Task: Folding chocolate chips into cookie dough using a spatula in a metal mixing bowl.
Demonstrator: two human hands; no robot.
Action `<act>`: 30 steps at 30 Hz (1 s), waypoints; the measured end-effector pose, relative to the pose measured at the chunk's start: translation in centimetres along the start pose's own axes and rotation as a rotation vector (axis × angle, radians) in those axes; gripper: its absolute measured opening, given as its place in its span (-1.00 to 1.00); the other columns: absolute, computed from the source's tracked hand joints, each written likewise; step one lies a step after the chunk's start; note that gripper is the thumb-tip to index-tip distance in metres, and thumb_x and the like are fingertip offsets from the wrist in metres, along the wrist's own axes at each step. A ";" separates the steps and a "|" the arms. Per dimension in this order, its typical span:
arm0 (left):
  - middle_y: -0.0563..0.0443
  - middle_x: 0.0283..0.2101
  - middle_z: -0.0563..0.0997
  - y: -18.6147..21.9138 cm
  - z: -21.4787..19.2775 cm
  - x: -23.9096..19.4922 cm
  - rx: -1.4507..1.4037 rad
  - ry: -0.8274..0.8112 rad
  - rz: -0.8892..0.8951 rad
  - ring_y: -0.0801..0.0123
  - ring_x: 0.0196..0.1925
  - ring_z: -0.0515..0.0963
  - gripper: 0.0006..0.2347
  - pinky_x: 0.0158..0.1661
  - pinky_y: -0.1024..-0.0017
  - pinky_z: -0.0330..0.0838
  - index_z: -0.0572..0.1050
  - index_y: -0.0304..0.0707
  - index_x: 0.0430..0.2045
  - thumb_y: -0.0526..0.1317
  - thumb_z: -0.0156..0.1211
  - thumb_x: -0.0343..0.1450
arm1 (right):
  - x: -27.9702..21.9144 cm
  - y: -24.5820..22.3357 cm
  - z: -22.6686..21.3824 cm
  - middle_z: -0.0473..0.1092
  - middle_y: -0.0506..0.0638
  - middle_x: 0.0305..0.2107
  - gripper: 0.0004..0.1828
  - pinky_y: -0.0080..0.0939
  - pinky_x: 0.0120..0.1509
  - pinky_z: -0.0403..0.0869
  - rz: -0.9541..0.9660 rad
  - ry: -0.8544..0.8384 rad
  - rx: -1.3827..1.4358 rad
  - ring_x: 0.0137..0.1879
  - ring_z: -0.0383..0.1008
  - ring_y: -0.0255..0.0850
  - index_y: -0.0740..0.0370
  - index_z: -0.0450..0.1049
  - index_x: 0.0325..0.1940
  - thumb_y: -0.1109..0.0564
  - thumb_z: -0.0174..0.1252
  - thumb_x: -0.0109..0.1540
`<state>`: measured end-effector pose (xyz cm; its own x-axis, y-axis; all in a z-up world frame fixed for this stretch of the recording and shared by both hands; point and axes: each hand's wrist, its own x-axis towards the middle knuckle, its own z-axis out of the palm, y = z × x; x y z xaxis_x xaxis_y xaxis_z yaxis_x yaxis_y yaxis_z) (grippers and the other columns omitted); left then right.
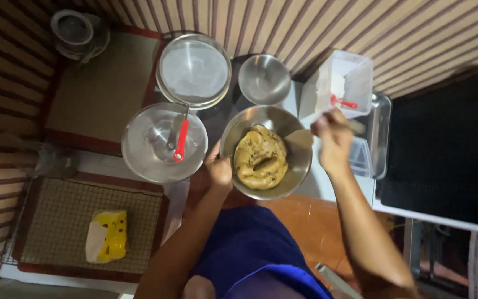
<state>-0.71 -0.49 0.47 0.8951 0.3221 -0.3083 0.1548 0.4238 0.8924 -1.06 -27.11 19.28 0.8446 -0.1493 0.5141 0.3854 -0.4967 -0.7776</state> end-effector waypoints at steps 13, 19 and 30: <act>-0.31 0.07 0.84 0.7 1.0 -1.4 -0.004 0.120 0.059 0.25 0.11 0.80 -0.49 0.13 0.23 0.71 0.77 -0.33 0.16 -0.66 0.11 0.36 | -6.9 5.0 4.6 0.31 -0.06 -0.69 -0.60 -0.27 -0.53 0.48 0.854 0.277 0.356 -0.65 0.45 -0.21 0.04 0.38 -0.26 -0.11 0.20 0.62; -0.41 0.07 0.82 -0.5 0.0 -1.3 -0.064 0.099 -0.026 0.13 0.10 0.81 -0.35 0.14 0.14 0.74 0.74 -0.35 0.22 -0.65 -0.02 0.22 | -11.2 1.5 6.4 0.15 -0.23 -0.68 -0.50 -0.34 -0.44 0.42 1.172 0.852 0.501 -0.62 0.27 -0.30 -0.09 0.27 -0.32 -0.31 0.15 0.57; -0.55 0.22 0.71 -7.3 -4.6 0.5 -0.147 -0.040 -0.102 -0.01 0.23 0.72 -0.19 0.25 0.09 0.67 0.57 -0.46 0.42 -0.66 -0.06 0.12 | -10.1 7.5 2.7 0.06 -0.22 -0.39 -0.51 -0.05 -0.04 0.23 1.224 1.049 1.001 -0.31 0.13 -0.22 -0.09 0.09 -0.16 -0.41 -0.01 0.56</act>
